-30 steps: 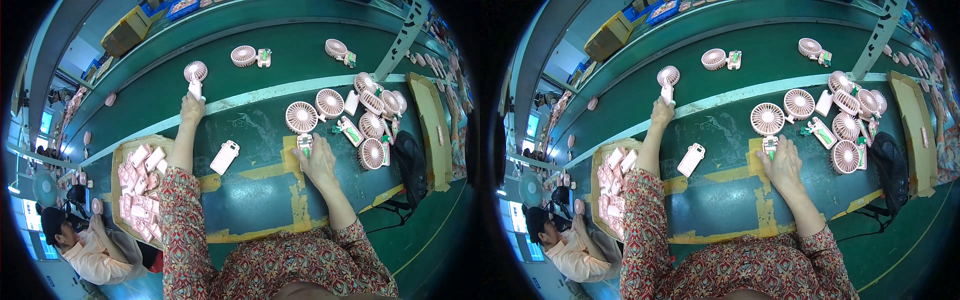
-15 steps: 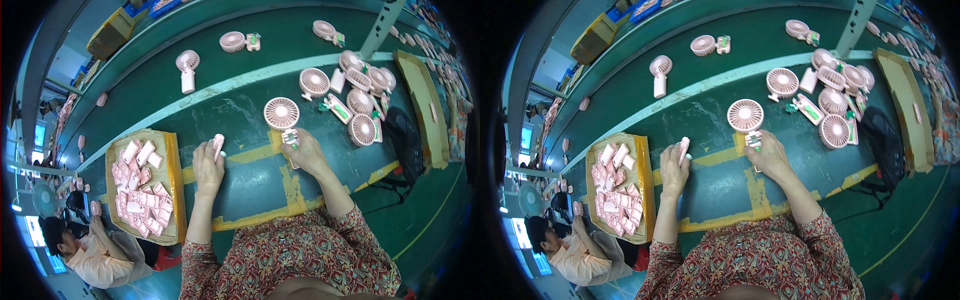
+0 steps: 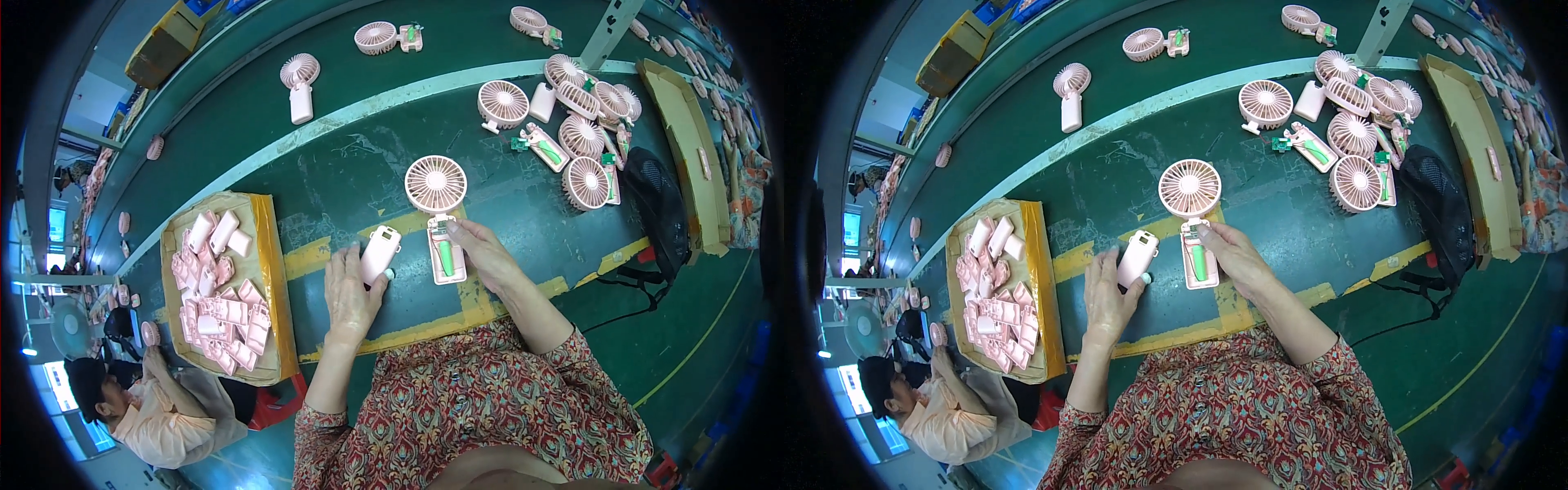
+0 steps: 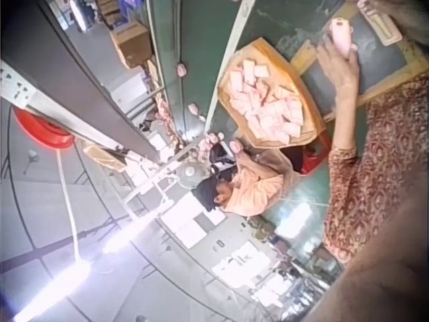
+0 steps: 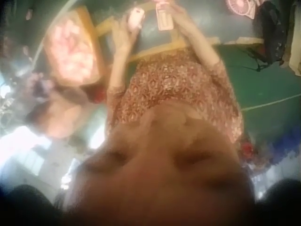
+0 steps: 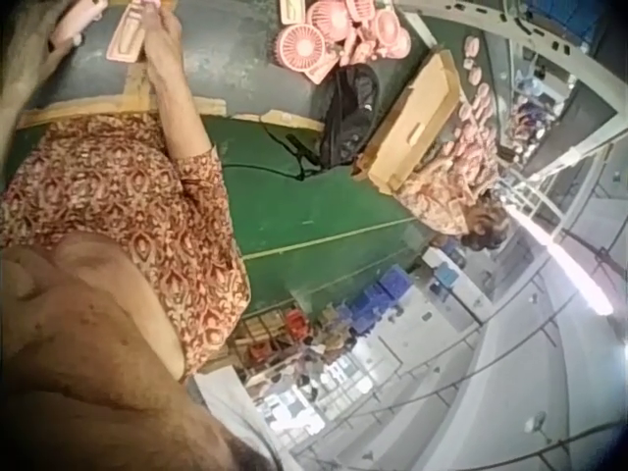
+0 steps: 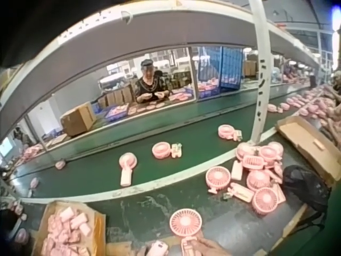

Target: The person assembles a pink handheld fan by fitting a battery cover onto the handle and pressing it into place. They then set the assembled fan onto the green conveyor belt and repeat the process with another fan.

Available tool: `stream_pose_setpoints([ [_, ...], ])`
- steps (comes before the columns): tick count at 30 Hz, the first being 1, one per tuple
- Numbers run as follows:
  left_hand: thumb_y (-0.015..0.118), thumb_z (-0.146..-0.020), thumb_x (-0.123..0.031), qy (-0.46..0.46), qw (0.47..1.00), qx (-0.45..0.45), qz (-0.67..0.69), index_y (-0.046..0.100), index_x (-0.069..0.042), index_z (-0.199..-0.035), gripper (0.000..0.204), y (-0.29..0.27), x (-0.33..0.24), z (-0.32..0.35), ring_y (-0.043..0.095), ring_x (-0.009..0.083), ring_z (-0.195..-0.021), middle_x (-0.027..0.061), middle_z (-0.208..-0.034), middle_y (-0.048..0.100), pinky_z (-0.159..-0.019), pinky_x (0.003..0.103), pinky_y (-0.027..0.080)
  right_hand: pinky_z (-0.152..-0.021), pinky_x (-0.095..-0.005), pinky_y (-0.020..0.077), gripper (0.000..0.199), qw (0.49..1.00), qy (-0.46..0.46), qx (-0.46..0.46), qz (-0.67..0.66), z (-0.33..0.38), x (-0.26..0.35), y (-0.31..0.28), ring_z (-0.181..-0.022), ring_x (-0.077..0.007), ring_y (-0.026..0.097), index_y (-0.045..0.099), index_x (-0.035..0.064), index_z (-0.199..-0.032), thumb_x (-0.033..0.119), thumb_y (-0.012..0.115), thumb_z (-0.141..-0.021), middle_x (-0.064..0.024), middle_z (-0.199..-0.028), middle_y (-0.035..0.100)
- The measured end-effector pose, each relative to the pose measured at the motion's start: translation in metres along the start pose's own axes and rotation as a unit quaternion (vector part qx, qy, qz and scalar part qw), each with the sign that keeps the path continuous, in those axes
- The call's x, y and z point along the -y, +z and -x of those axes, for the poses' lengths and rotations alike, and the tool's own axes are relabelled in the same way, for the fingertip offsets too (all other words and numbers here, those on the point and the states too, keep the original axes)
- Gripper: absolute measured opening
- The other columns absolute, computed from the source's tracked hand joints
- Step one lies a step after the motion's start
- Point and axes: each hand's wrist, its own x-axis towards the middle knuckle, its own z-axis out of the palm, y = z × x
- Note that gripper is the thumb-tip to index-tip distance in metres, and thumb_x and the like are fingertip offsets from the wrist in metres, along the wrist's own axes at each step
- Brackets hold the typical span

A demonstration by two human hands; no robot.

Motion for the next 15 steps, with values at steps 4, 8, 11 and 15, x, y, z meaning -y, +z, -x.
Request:
stream_pose_setpoints([
  [4,0.073,-0.068,-0.02,-0.046,0.998,0.049,-0.019,0.055,0.005,-0.103,0.047,-0.008,-0.007,0.0,0.055,0.0338,-0.096,0.0209,-0.102,0.057,-0.084,0.039,0.046,-0.073,-0.0237,0.0502,0.031,0.999,0.007,0.024,-0.036,-0.002,-0.01,-0.003,-0.084,-0.009,0.059,0.054,-0.0007,-0.114,0.024,0.049,-0.096,-0.0042,-0.097,0.061],
  [8,0.07,-0.071,-0.028,-0.104,0.989,0.09,0.045,0.054,0.004,-0.1,0.046,-0.017,-0.016,-0.002,0.062,0.0346,-0.077,0.0178,-0.083,0.063,-0.073,0.042,0.049,-0.073,-0.0236,0.0502,0.03,0.998,-0.007,0.044,-0.048,-0.004,-0.017,-0.005,-0.084,-0.0086,0.059,0.054,0.0003,-0.113,0.023,0.051,-0.095,-0.0036,-0.096,0.061],
  [11,0.067,-0.075,-0.03,-0.11,0.978,0.102,0.143,0.05,0.003,-0.105,0.047,-0.017,-0.033,0.0,0.064,0.0339,-0.067,0.0175,-0.074,0.065,-0.067,0.042,0.051,-0.077,-0.0254,0.0497,0.03,0.997,0.005,0.05,-0.064,-0.001,-0.018,-0.008,-0.088,-0.0098,0.059,0.053,0.0013,-0.116,0.023,0.05,-0.095,-0.0041,-0.1,0.061],
  [15,0.064,-0.078,-0.029,-0.049,0.981,0.094,0.162,0.043,0.001,-0.118,0.055,-0.011,-0.059,0.003,0.065,0.0345,-0.063,0.0193,-0.074,0.064,-0.061,0.043,0.052,-0.088,-0.0307,0.0464,0.034,0.991,0.01,0.087,-0.106,0.005,-0.015,-0.008,-0.1,-0.0136,0.056,0.048,0.0024,-0.124,0.021,0.049,-0.095,-0.0057,-0.111,0.058],
])
